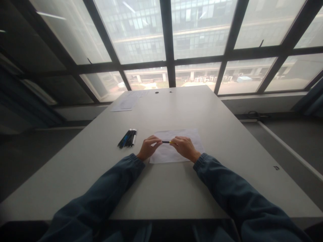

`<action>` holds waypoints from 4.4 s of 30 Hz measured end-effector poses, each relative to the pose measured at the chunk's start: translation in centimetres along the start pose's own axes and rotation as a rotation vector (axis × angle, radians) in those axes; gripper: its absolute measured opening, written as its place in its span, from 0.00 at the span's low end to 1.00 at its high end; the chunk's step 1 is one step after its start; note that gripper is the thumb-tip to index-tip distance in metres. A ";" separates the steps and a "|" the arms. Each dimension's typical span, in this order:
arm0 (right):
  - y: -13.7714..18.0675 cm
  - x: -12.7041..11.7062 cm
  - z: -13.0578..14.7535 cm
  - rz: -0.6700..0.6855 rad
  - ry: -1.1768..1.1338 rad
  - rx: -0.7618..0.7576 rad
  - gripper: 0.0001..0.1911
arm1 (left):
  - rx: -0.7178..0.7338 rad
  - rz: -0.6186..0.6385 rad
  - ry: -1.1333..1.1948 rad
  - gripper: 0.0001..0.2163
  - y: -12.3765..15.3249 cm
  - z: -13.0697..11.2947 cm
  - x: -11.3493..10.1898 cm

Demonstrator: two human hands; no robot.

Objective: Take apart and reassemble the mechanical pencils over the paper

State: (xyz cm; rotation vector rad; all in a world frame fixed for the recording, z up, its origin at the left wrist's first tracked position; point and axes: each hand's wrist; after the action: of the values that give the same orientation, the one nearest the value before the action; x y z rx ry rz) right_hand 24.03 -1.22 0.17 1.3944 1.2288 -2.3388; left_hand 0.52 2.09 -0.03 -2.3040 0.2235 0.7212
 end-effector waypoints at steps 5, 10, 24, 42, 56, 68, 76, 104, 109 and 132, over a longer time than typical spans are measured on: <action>-0.2 0.7 -0.5 -0.227 -0.160 0.187 0.13 | -0.079 -0.092 0.011 0.06 0.0 0.0 -0.1; -0.5 1.0 -0.8 -0.407 -0.767 0.421 0.17 | -0.100 -0.125 0.004 0.06 0.2 0.3 -0.2; -1.3 0.4 -1.0 -0.537 -1.672 0.576 0.11 | -0.163 0.115 0.109 0.20 0.3 0.1 -0.1; -1.0 -0.9 -1.9 -0.508 -1.885 0.593 0.18 | -0.288 0.014 0.027 0.22 0.3 0.9 -0.2; -0.5 0.0 -2.7 -0.639 -1.570 0.707 0.28 | -0.123 0.202 -0.221 0.20 0.4 1.9 0.3; -0.7 0.9 -1.9 -0.593 -0.710 0.510 0.09 | -0.148 0.367 -0.336 0.28 0.6 2.6 0.4; -0.4 2.0 -2.8 -0.334 -0.671 0.526 0.10 | -0.115 0.382 -0.345 0.24 0.4 2.0 0.3; -0.2 2.1 -2.9 -0.421 -0.638 0.459 0.15 | -0.125 0.368 -0.330 0.24 0.4 2.0 0.4; -0.1 1.9 -2.2 -0.417 -0.704 0.351 0.15 | -0.097 0.283 -0.260 0.22 0.1 1.0 0.3; -0.7 1.2 -0.2 -0.189 -0.966 0.232 0.20 | 0.231 0.475 -0.160 0.17 -0.1 -2.6 -0.1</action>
State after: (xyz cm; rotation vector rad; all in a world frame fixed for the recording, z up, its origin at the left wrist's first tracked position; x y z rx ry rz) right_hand 23.14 -0.34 -0.43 0.0509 0.8076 -2.7553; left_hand 1.59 0.38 1.61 -1.9761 0.7547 1.0481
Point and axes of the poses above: each hand's wrist, its own y-axis away from the middle knuckle, its own x-axis out of the palm, z = x × y, and after that the axes turned 9 degrees about -x, right-handed
